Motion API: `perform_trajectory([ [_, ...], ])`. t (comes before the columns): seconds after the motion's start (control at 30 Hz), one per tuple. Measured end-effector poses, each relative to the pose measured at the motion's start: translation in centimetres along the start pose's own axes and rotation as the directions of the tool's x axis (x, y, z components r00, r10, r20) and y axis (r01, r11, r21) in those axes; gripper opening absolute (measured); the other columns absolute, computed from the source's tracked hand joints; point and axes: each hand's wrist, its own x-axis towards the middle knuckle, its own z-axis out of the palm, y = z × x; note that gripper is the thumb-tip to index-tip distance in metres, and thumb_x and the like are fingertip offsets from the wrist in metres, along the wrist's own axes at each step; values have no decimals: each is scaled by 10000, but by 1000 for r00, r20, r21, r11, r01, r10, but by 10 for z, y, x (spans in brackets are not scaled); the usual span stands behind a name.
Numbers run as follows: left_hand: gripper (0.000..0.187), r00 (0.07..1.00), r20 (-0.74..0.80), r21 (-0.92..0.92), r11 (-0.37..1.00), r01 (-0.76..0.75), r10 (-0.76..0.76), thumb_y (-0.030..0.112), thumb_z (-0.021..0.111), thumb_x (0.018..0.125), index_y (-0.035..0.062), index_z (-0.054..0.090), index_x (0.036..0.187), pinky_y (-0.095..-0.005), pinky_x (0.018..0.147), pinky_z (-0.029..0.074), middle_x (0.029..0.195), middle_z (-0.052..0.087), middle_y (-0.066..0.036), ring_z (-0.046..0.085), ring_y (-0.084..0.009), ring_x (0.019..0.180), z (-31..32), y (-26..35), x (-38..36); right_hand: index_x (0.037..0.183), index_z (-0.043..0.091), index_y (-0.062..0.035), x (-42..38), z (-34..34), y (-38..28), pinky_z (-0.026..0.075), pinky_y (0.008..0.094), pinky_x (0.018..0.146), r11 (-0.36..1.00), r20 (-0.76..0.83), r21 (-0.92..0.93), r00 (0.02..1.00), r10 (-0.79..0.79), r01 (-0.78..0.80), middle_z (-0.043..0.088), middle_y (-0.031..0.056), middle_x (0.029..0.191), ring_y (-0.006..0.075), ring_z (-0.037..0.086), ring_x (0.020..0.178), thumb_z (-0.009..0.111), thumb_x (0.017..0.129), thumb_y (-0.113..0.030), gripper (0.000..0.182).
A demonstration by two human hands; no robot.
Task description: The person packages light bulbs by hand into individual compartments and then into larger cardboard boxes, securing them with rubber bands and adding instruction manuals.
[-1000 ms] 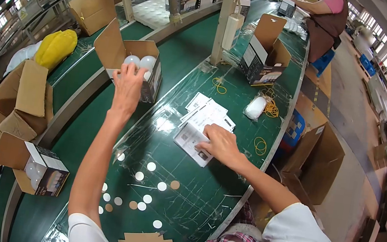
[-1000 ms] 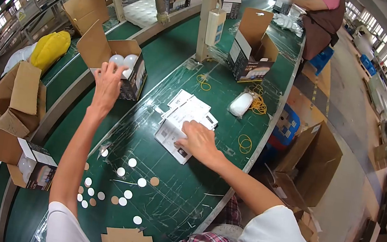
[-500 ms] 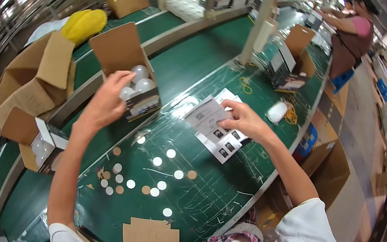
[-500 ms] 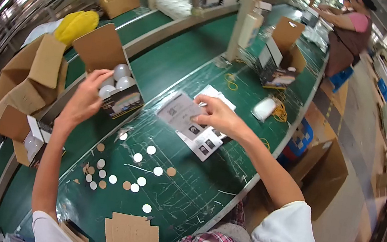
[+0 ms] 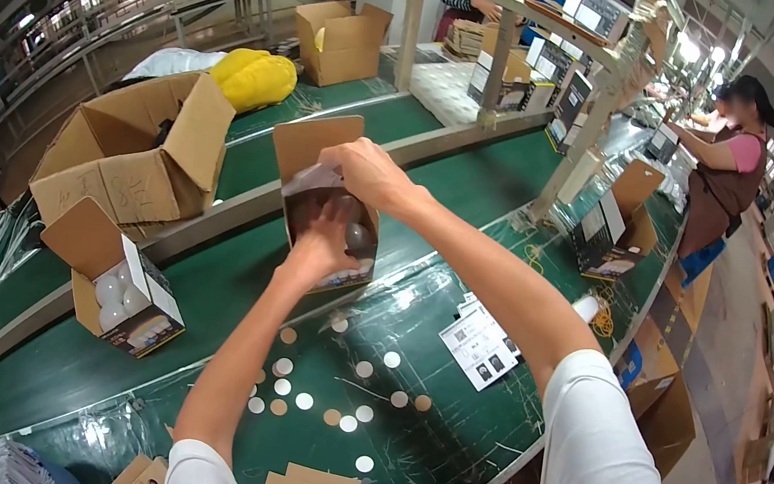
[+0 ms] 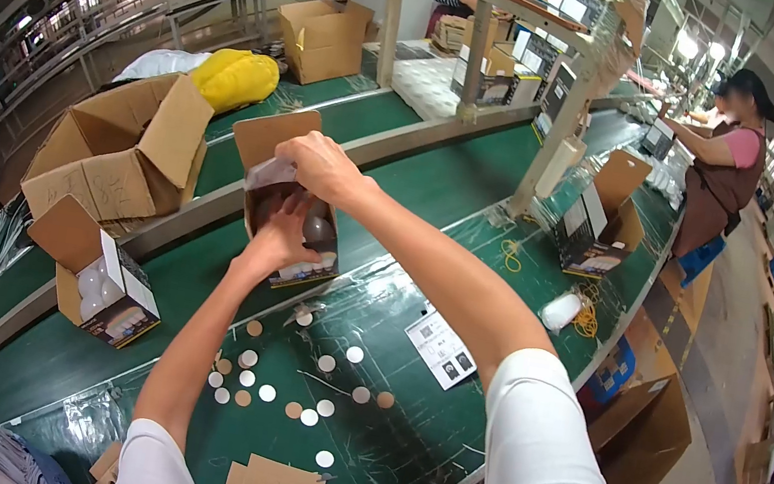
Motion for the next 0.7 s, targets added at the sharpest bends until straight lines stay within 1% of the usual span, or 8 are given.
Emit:
perform_trajectory([
  [0.1,1087,990,32,125,983,136,-141,343,828,515,115,293,1433,-617,1066,202,1469,256,-169,249,-490,1308,-20,22,-14,830,657,-27,11,19,-2,513,449,726,997,-64,-73,998,13,-17,640,223,819,402,623,830,545,679,29,196],
  [0.2,1079,988,41,113,983,141,-147,336,832,506,114,309,1424,-627,1060,199,1465,270,-159,238,-482,1314,-21,18,-19,796,660,-17,17,27,-10,521,444,717,985,71,-172,997,26,-13,644,220,816,382,638,811,556,695,5,147],
  [0.23,1057,989,30,124,982,140,-145,332,833,508,109,328,1409,-643,1048,200,1451,291,-157,241,-472,1312,-23,18,-21,779,662,-12,17,39,-4,527,434,707,985,69,-166,997,-29,41,647,218,800,376,647,797,568,706,-21,119],
  [0.33,1045,988,37,112,983,144,-149,341,834,507,91,344,1395,-670,1028,192,1442,303,-154,246,-465,1306,-28,18,-26,778,661,-7,15,65,0,529,430,708,995,86,-94,996,32,-24,648,215,788,380,648,799,573,715,-39,113],
  [0.47,965,986,91,-28,989,143,-140,313,821,548,47,377,1362,-489,1076,325,1425,310,-179,339,-413,1267,-30,7,-32,720,663,-12,21,66,-24,538,412,652,927,66,-372,997,-29,52,657,184,726,331,673,762,608,695,-59,76],
  [0.5,943,982,107,-36,987,159,-155,306,817,556,42,387,1353,-453,1073,342,1424,307,-184,376,-402,1242,-32,7,-33,702,684,-32,23,60,-35,543,383,608,910,-10,-411,997,-71,60,662,167,709,301,682,735,646,663,-71,67],
  [0.57,899,972,149,-48,980,192,-183,292,808,572,31,409,1334,-383,1067,375,1422,300,-194,450,-380,1190,-36,7,-37,707,678,-21,28,58,-42,533,391,594,889,66,-450,996,-55,79,653,174,696,315,674,702,651,649,-80,87],
  [0.7,821,978,129,-31,985,168,-163,286,802,581,1,466,1274,-390,1012,416,1330,430,-212,515,-357,1131,-41,4,-43,765,711,-48,33,71,-49,554,368,618,860,126,-509,991,50,21,676,160,756,284,688,749,663,667,-89,117],
])
